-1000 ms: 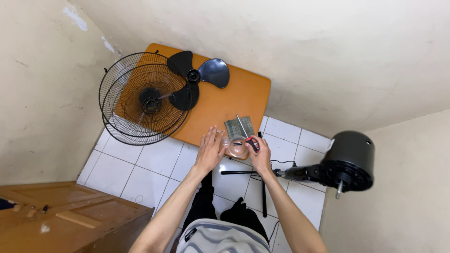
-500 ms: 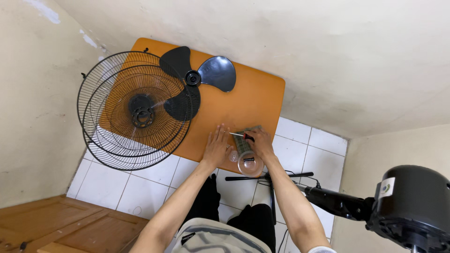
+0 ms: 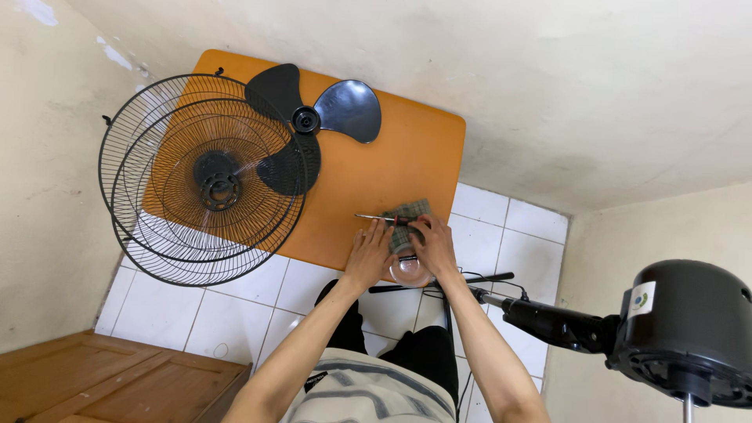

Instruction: The person reassembles an electric fan by hand. They attach the motor housing, fit the front grille, install the blade hub, and mount the fan blades onto the stand.

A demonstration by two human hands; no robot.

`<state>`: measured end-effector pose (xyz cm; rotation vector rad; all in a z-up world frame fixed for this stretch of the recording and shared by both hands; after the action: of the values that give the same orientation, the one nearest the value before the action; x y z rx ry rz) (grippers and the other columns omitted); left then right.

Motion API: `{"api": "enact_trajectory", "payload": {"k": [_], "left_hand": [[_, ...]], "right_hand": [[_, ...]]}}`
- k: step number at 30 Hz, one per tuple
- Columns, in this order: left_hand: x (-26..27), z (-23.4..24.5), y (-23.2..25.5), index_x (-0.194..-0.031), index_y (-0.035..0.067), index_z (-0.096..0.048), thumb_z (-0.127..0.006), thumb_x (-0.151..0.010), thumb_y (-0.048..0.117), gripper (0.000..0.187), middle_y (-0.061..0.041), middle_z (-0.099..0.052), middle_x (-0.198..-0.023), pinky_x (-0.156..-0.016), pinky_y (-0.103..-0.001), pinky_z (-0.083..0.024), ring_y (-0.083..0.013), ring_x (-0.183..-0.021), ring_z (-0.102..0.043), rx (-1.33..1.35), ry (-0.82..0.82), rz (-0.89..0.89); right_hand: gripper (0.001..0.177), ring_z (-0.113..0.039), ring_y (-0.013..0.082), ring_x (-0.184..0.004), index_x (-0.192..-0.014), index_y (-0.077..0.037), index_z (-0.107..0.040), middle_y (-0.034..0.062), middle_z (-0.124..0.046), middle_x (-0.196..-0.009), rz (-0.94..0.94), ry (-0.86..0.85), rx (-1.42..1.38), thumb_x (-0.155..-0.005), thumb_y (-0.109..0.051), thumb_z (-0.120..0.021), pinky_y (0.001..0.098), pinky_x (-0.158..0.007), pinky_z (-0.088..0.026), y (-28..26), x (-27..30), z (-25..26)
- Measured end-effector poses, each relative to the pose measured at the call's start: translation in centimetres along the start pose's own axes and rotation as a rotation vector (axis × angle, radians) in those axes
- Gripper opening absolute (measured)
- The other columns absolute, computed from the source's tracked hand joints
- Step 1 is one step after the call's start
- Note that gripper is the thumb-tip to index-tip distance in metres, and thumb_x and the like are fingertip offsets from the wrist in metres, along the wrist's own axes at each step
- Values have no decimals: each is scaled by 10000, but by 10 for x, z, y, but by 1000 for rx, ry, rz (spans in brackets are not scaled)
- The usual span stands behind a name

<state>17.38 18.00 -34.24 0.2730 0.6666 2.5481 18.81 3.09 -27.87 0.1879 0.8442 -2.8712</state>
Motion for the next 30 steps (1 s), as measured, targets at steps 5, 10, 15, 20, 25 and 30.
{"api": "enact_trajectory", "payload": {"k": [5, 10, 15, 20, 25, 30], "left_hand": [[19, -13, 12, -1526, 20, -374, -713, -895, 306, 771, -233, -274, -1622, -1200, -582, -218, -382, -1526, -225, 15, 0, -8], [35, -14, 17, -1526, 10, -369, -722, -885, 297, 786, -245, -277, -1628, -1203, -571, -230, -392, -1523, -235, 28, 6, 7], [42, -5, 18, -1520, 14, -360, -729, -881, 302, 792, -244, -278, -1614, -1199, -583, -210, -389, -1515, -236, 26, -8, 37], [41, 27, 24, -1521, -3, -366, -712, -915, 236, 738, -268, -304, -1602, -1188, -554, -230, -424, -1499, -248, 172, 58, 42], [40, 93, 52, -1435, 27, -520, -678, -957, 176, 525, -215, -520, -1465, -1133, -485, -377, -403, -1372, -446, 417, 218, 34], [39, 172, 105, -1334, 74, -651, -649, -983, 143, 357, -158, -678, -1234, -957, -403, -493, -321, -1109, -632, 639, 283, 24]], "right_hand": [[169, -697, 349, -897, -1048, -123, -767, 124, -701, -1077, -108, -278, 133, -896, -158, -701, 460, -765, -579, 12, 45, -31], [223, -724, 335, -844, -1123, -124, -725, 118, -737, -1022, -77, -461, 337, -916, -165, -652, 471, -718, -580, 29, 61, -74], [256, -725, 353, -839, -1084, -114, -738, 129, -736, -1030, -81, -425, 300, -844, -191, -690, 466, -717, -583, 20, 56, -72], [217, -711, 351, -833, -1081, -146, -787, 124, -748, -1022, -315, -242, 0, -880, -197, -723, 455, -729, -554, 5, 51, -24], [253, -682, 222, -755, -1101, -54, -782, 97, -748, -993, -343, 13, -460, -872, -161, -787, 328, -693, -555, -16, 53, 30], [324, -694, 75, -771, -1144, 0, -736, 32, -775, -941, -480, 42, -740, -887, -193, -776, 242, -601, -550, -31, 59, 72]]}}
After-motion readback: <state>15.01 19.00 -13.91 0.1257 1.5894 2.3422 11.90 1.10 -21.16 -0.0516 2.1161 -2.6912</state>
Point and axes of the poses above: each hand's wrist, its own x-axis away from the middle knuckle, its own z-axis out of the back of the hand, y = z × x, the point moved 8 cm from there along -x, towards the middle knuckle
